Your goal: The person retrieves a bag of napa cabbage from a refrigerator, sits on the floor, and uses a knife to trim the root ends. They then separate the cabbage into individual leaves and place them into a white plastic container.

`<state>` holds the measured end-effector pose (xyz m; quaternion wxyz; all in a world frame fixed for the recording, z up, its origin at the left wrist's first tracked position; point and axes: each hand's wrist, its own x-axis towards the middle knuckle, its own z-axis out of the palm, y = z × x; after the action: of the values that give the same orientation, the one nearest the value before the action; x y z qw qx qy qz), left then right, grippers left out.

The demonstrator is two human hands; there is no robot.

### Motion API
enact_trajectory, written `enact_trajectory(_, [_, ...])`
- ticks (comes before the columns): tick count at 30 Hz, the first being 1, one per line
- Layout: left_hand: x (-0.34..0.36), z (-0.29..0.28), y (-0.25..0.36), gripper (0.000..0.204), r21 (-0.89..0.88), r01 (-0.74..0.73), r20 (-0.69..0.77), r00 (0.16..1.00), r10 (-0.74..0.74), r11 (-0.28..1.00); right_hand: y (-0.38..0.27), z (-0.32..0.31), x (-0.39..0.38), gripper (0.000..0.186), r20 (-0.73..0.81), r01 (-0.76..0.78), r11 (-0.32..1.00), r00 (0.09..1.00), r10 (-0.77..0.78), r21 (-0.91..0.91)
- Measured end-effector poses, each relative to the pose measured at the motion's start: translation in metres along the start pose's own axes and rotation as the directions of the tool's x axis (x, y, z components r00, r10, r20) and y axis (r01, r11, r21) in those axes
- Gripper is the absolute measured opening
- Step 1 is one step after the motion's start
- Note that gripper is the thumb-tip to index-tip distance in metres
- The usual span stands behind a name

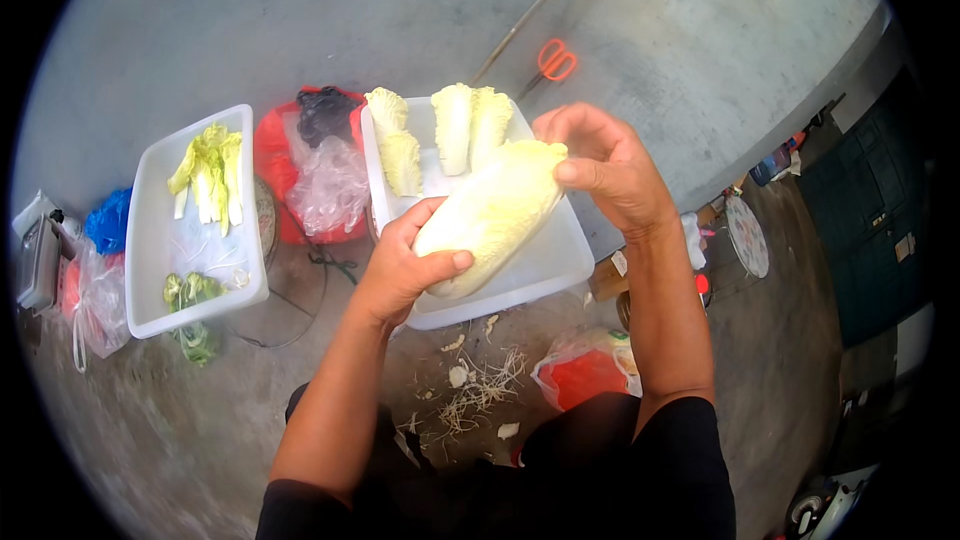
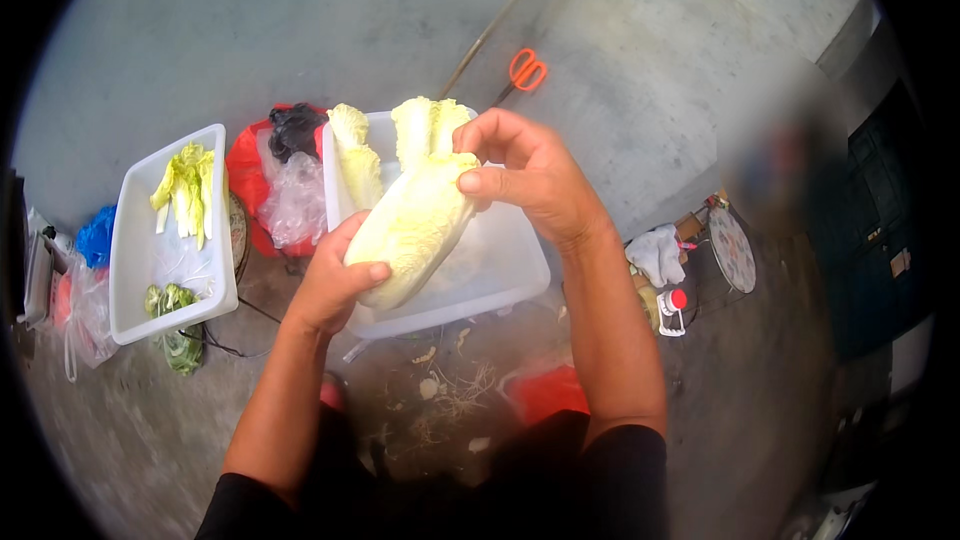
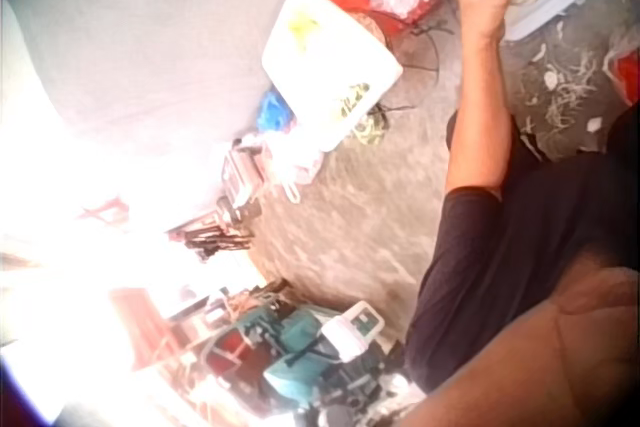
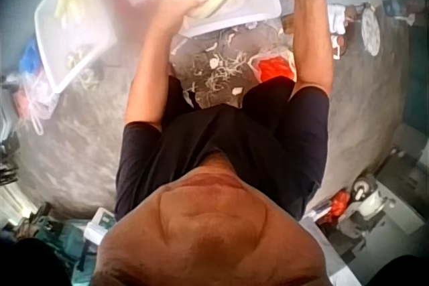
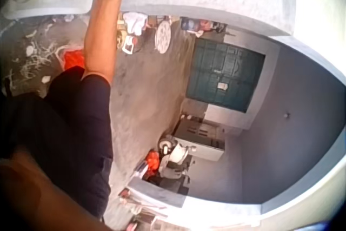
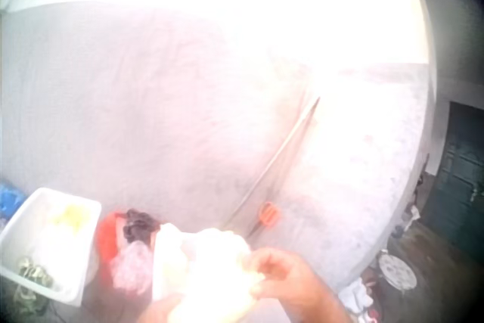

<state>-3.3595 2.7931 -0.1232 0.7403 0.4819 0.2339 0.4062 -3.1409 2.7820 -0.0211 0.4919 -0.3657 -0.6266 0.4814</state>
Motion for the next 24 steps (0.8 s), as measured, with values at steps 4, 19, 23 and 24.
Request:
enact_trajectory(4, [0.001, -0.004, 0.0, 0.063, -0.013, 0.016, 0.048, 0.999, -0.016, 1.0, -0.001, -0.008, -0.003, 0.017, 0.035, -0.034, 0.999, 0.999, 0.033, 0.024])
enact_trajectory(19, [0.009, -0.002, -0.021, 0.066, -0.32, 0.008, 0.0, 1.0, -0.009, 0.948, 0.0, 0.017, 0.003, 0.021, -0.493, 0.06, 0.998, 0.868, -0.063, -0.021])
enact_trajectory(23, [0.015, 0.006, -0.015, 0.054, -0.448, -0.024, -0.07, 0.997, -0.009, 0.894, 0.055, 0.04, -0.029, 0.032, -0.279, -0.305, 0.947, 0.905, 0.321, 0.101])
enact_trajectory(24, [0.016, 0.002, -0.017, 0.052, -0.468, 0.0, -0.061, 0.998, -0.032, 0.884, 0.059, 0.05, -0.031, 0.032, -0.281, -0.297, 0.95, 0.908, 0.311, 0.094])
